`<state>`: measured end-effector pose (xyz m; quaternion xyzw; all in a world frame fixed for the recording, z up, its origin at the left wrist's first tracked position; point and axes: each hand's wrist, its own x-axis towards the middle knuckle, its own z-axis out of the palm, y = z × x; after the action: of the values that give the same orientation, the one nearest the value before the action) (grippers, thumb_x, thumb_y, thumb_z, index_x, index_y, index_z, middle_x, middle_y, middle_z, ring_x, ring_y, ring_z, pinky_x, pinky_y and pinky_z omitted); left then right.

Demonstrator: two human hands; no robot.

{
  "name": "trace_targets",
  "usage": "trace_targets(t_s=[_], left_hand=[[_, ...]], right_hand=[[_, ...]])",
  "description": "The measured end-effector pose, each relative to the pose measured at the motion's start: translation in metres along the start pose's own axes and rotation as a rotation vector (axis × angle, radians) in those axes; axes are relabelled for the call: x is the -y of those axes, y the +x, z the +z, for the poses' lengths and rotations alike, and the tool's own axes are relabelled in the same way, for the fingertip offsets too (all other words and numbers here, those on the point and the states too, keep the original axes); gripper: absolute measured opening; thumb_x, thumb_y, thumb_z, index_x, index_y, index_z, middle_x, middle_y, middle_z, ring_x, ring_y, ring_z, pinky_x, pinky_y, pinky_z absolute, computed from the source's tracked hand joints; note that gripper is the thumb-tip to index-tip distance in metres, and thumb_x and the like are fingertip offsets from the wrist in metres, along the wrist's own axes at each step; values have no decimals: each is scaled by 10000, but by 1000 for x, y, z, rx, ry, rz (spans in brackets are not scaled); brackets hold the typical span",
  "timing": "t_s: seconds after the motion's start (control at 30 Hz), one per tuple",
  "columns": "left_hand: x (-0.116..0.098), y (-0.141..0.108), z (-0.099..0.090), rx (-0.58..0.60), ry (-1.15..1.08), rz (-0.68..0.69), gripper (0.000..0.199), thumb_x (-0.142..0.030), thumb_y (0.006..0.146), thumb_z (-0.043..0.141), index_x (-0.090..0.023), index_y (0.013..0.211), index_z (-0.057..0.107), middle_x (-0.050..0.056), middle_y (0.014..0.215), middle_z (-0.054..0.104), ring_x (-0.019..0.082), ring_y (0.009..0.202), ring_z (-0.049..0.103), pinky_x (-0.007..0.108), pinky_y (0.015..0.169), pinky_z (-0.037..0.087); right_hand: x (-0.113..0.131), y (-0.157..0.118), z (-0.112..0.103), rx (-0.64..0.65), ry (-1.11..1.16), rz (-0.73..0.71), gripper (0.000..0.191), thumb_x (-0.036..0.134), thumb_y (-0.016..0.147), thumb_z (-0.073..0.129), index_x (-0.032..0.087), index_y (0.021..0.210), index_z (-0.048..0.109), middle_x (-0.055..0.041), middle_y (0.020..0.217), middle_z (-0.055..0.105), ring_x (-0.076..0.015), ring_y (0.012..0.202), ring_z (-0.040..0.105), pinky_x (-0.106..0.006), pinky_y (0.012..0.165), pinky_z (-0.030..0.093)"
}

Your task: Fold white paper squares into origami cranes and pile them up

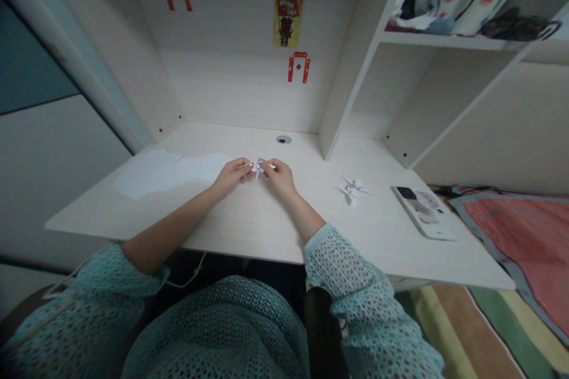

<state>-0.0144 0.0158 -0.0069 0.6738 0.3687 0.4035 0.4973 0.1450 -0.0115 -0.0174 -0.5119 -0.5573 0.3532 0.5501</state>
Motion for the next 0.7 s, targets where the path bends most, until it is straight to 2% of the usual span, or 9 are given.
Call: trace_targets(t_s=[0.13, 0.3, 0.43, 0.53, 0.7], left_hand=[[1, 1, 0, 1, 10, 33, 338, -511, 717, 592, -174, 712, 570, 22, 661, 600, 109, 577, 519, 225, 533, 370], [-2, 1, -3, 112, -22, 62, 333, -506, 736, 562, -174, 704, 565, 30, 677, 593, 129, 636, 550, 226, 535, 376], [-2, 1, -4, 178, -96, 28, 346, -511, 749, 548, -167, 730, 575, 41, 697, 594, 143, 658, 567, 229, 535, 382], [0, 2, -4, 183, -104, 17, 367, -521, 760, 538, -158, 773, 596, 50, 706, 591, 148, 665, 563, 232, 527, 378], [-1, 1, -3, 168, -144, -12, 337, -494, 731, 586, -158, 717, 561, 29, 674, 555, 123, 635, 524, 219, 534, 373]], right_hand=[[0, -3, 1, 27, -53, -54, 462, 654, 704, 527, 199, 626, 551, 4, 585, 518, -125, 571, 469, -247, 570, 366], [6, -4, -2, 92, -40, -99, 450, 641, 720, 521, 205, 607, 529, 5, 593, 497, -129, 596, 449, -248, 590, 351], [7, -2, -5, 175, -31, -110, 456, 639, 729, 516, 204, 592, 519, 3, 579, 490, -131, 586, 437, -259, 604, 347], [5, -1, -6, 215, 10, -138, 446, 620, 736, 529, 202, 583, 515, 7, 567, 482, -129, 578, 435, -267, 617, 347], [3, 0, -6, 231, 97, -149, 447, 623, 741, 524, 202, 591, 510, 13, 569, 481, -127, 583, 432, -267, 627, 346]])
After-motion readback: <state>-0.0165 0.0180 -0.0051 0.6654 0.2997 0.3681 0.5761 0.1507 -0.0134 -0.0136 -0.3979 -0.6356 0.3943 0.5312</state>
